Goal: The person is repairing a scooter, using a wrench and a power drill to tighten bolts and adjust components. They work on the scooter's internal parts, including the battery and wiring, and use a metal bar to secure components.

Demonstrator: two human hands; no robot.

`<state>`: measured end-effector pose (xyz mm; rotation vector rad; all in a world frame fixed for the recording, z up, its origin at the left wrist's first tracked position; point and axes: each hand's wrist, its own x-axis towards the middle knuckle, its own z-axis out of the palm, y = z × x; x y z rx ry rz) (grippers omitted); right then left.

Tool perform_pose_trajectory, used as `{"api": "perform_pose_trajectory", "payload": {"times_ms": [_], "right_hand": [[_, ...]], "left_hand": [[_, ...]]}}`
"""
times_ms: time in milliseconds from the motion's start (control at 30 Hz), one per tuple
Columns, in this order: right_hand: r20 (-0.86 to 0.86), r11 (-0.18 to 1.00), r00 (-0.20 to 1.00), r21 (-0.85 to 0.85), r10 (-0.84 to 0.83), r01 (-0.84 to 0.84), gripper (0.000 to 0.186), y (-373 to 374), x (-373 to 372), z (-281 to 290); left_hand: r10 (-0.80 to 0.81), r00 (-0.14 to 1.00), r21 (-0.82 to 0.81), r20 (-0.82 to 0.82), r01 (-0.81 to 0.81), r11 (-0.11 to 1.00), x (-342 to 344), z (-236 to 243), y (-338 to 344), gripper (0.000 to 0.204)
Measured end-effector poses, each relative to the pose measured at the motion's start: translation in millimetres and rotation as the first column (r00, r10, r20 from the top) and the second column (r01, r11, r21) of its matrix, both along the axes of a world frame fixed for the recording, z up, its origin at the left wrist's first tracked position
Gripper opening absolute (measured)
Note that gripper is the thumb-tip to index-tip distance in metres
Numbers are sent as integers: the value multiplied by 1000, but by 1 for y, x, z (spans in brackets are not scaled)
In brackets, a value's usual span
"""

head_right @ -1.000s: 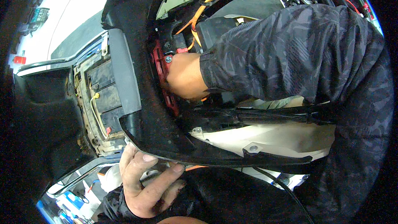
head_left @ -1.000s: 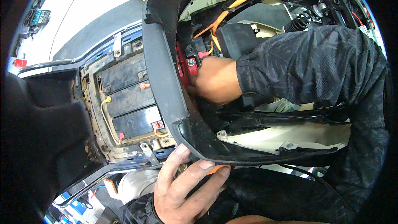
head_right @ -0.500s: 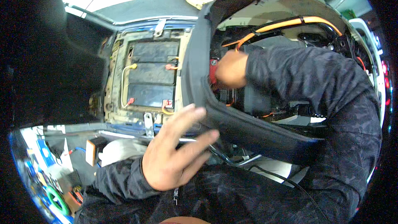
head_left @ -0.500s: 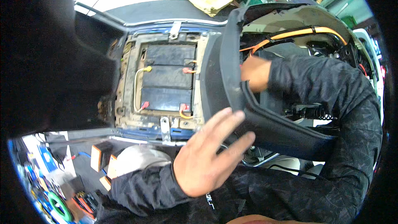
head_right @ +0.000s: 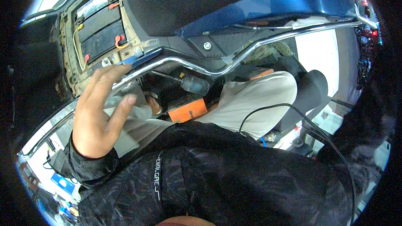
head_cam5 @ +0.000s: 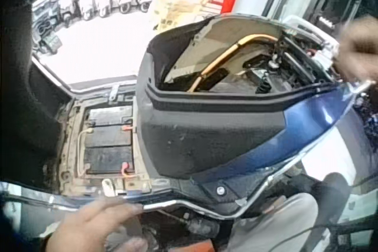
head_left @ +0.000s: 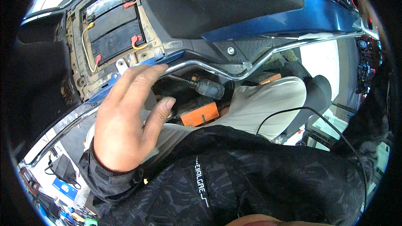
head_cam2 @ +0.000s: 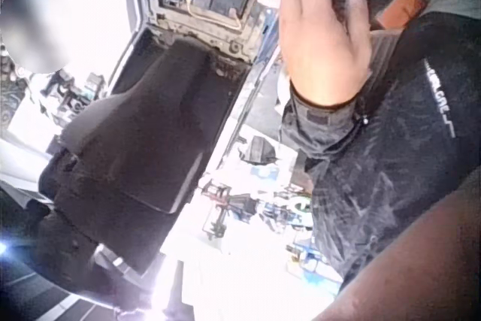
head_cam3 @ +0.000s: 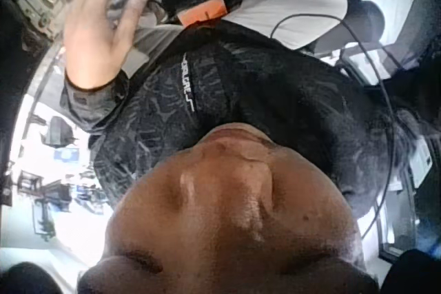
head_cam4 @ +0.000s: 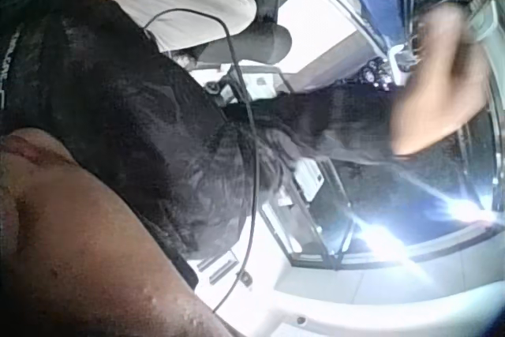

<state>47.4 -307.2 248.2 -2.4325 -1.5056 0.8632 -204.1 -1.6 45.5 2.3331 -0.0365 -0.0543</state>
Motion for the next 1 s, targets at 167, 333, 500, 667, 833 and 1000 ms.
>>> {"api": "perform_pose_trajectory", "payload": {"times_ms": [167,333,500,667,833,1000], "right_hand": [[-628,975,746,-133,-222,178,52,-82,-84,-123],[-8,830,943,-477,-332,288,60,-98,-124,-358],[-282,896,920,-423,-271,134,113,-77,-145,-495],[-53,941,982,-302,-179,155,103,-61,-154,-521],[-33,974,975,-66,-220,218,82,-55,-155,-532],[-280,924,907,128,-314,360,75,-44,-153,-563]], "left_hand": [[-33,998,102,-62,39,994,-23,-14,-1,46],[-355,923,244,-149,382,891,-12,-60,-42,49],[-465,842,419,-273,540,730,10,-156,-124,74],[-311,857,372,-411,469,801,19,-236,-151,90],[-297,879,218,-372,394,893,28,-268,-131,92],[-200,952,161,-233,240,957,12,-272,-129,86]]}}
